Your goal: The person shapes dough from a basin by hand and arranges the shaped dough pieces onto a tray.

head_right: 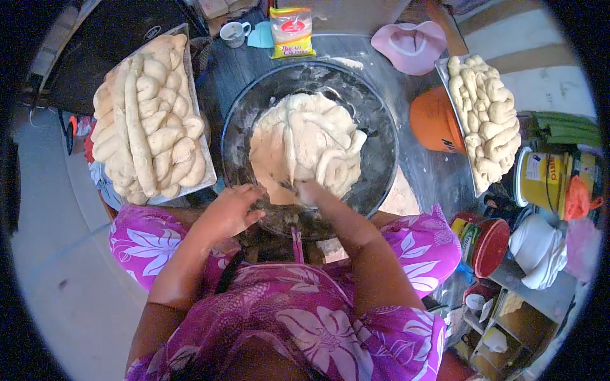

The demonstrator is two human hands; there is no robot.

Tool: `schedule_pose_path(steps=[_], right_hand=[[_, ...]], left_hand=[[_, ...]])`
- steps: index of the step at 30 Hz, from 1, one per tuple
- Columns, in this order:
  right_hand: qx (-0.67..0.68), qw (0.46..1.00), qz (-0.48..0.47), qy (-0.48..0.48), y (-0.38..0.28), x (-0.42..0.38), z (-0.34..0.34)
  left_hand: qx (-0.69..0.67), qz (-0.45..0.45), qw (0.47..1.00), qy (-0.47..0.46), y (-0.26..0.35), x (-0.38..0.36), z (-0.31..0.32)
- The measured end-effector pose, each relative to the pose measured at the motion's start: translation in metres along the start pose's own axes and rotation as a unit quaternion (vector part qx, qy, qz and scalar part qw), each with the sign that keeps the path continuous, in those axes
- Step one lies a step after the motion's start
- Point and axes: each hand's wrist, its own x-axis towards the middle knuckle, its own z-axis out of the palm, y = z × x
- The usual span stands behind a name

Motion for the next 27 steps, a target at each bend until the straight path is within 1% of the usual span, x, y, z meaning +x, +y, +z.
schedule_pose_path(steps=[1,3,6,8,10,11,12,13,14,15,16,17,18,19,20,21,22,23,25,26,27], right_hand=[[-0.015,0.999,-0.028,0.001,0.002,-0.002,0.017],[0.005,0.998,-0.027,-0.054,-0.021,-0.012,0.021],[0.054,0.99,-0.038,-0.125,-0.082,-0.032,-0.017],[0.088,0.984,-0.051,-0.148,-0.118,-0.042,-0.048],[0.107,0.981,-0.062,-0.147,-0.128,-0.039,-0.058],[0.101,0.982,-0.064,-0.144,-0.113,-0.028,-0.039],[0.169,0.984,-0.033,-0.054,-0.082,-0.007,-0.004],[0.234,0.971,-0.002,0.036,-0.065,0.006,0.014],[0.295,0.952,0.076,0.017,-0.096,-0.003,-0.03],[0.354,0.923,0.153,-0.002,-0.14,-0.016,-0.092],[0.352,0.924,0.151,-0.002,-0.155,-0.021,-0.118],[0.443,0.889,0.115,-0.002,-0.163,-0.027,-0.138],[0.529,0.845,0.077,-0.003,-0.169,-0.033,-0.153],[0.525,0.848,0.073,-0.003,-0.172,-0.038,-0.164],[0.561,0.825,0.055,0.039,-0.176,-0.043,-0.173],[0.595,0.799,0.035,0.079,-0.181,-0.049,-0.183],[0.68,0.725,-0.049,0.098,-0.201,-0.065,-0.201],[0.677,0.728,-0.055,0.095,-0.212,-0.075,-0.213],[0.689,0.691,-0.107,0.191,-0.224,-0.089,-0.229],[0.648,0.709,-0.126,0.246,-0.222,-0.091,-0.233],[0.605,0.723,-0.143,0.3,-0.219,-0.092,-0.237]], left_hand=[[0.0,-0.003,1.0,-0.012,0.0,0.0,0.001],[0.009,-0.002,1.0,-0.012,0.002,-0.003,0.001],[0.02,-0.004,0.999,-0.03,0.003,-0.007,0.005],[0.024,-0.004,0.999,-0.039,0.0,-0.008,0.009],[0.035,-0.027,0.997,-0.068,-0.004,-0.007,0.013],[0.037,-0.026,0.997,-0.062,-0.006,-0.005,0.012],[0.024,-0.038,0.995,-0.087,-0.007,-0.003,0.01],[0.011,-0.05,0.992,-0.112,-0.01,-0.001,0.009],[0.012,-0.05,0.993,-0.107,-0.015,0.003,0.015],[-0.025,-0.026,0.999,-0.03,-0.021,0.008,0.024],[-0.061,-0.002,0.997,0.048,-0.024,0.01,0.028],[-0.059,-0.002,0.997,0.051,-0.021,0.014,0.026],[-0.211,0.029,0.972,0.1,-0.014,0.022,0.023],[-0.357,0.06,0.921,0.147,-0.006,0.027,0.02],[-0.354,0.061,0.92,0.154,0.002,0.027,0.016],[-0.422,0.092,0.886,0.171,0.01,0.027,0.01],[-0.486,0.124,0.845,0.186,0.017,0.026,0.006],[-0.484,0.126,0.844,0.193,0.024,0.027,0.005],[-0.402,0.137,0.903,0.068,0.038,0.031,0.002],[-0.266,0.002,0.964,-0.001,0.057,0.028,-0.02],[-0.265,0.002,0.964,0.003,0.07,0.028,-0.027]])
